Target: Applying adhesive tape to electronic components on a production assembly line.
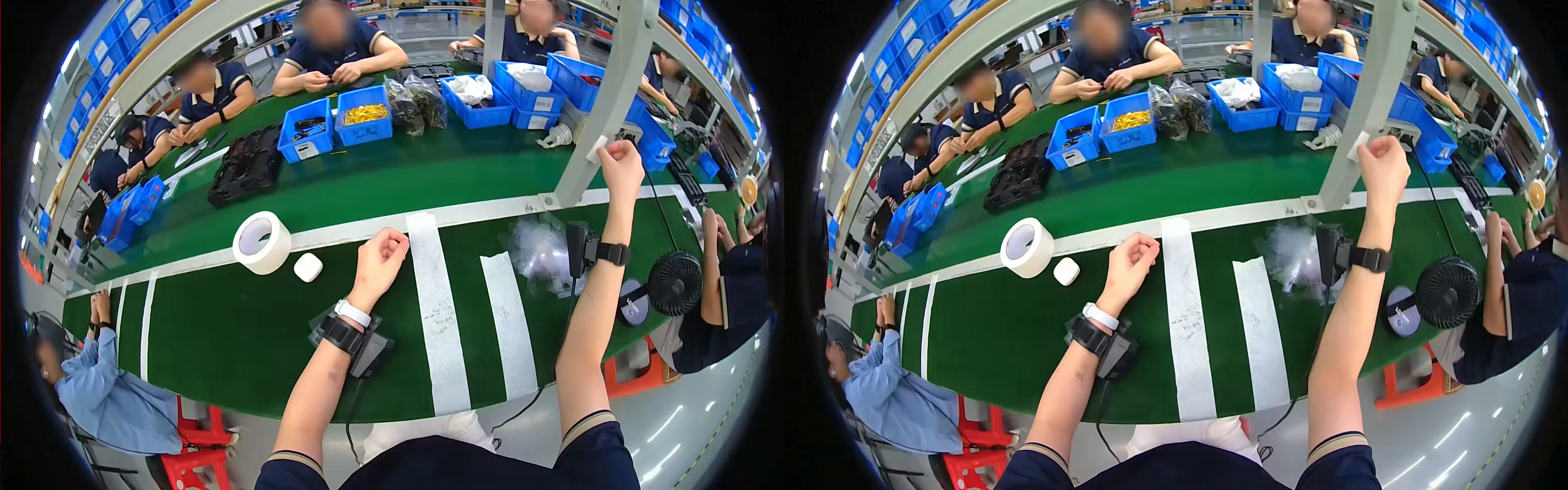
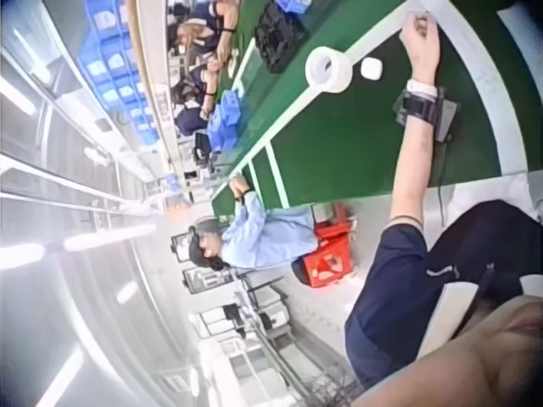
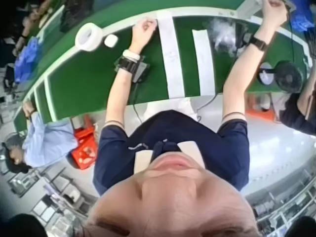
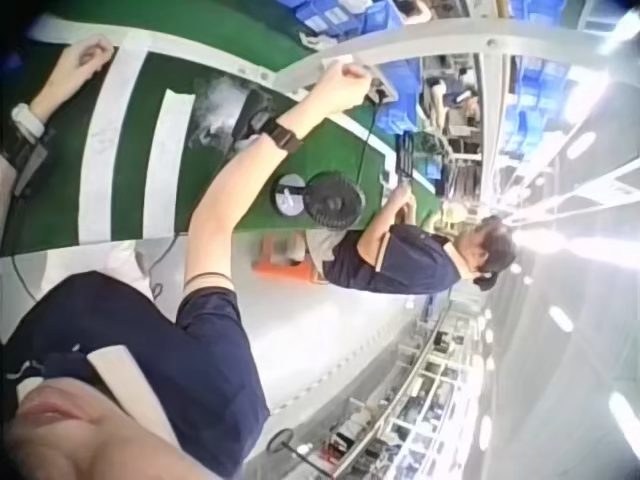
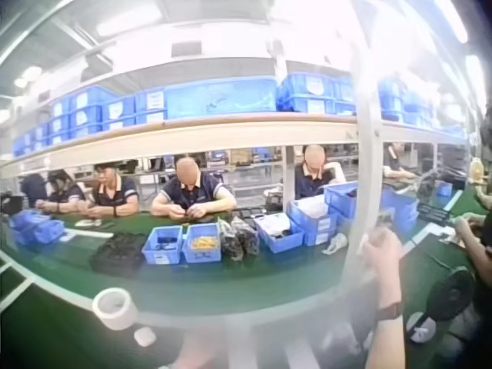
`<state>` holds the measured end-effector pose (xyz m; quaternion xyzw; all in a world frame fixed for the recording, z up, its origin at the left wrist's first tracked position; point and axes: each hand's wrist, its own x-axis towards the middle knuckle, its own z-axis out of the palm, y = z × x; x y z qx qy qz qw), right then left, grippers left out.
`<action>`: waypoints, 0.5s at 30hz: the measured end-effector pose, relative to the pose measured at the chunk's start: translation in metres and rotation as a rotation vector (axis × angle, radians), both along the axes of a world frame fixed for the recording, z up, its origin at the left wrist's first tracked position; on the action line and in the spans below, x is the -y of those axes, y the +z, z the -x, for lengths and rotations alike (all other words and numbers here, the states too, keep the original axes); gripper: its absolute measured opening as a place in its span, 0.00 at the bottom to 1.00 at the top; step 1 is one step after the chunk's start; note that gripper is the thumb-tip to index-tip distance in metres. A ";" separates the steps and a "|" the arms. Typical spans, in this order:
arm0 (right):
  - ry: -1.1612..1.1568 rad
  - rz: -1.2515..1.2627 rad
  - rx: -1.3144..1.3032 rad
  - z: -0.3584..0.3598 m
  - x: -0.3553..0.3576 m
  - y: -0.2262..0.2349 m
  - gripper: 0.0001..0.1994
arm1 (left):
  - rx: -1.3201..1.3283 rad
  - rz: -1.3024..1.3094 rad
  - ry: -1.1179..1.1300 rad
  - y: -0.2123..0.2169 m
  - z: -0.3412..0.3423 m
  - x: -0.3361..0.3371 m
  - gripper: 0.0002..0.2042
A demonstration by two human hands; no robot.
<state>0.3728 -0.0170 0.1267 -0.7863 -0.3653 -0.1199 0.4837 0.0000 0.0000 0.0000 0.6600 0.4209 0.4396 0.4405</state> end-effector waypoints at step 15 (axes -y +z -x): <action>0.002 -0.077 0.016 0.003 0.006 0.000 0.10 | -0.017 -0.006 -0.014 -0.005 -0.001 -0.002 0.03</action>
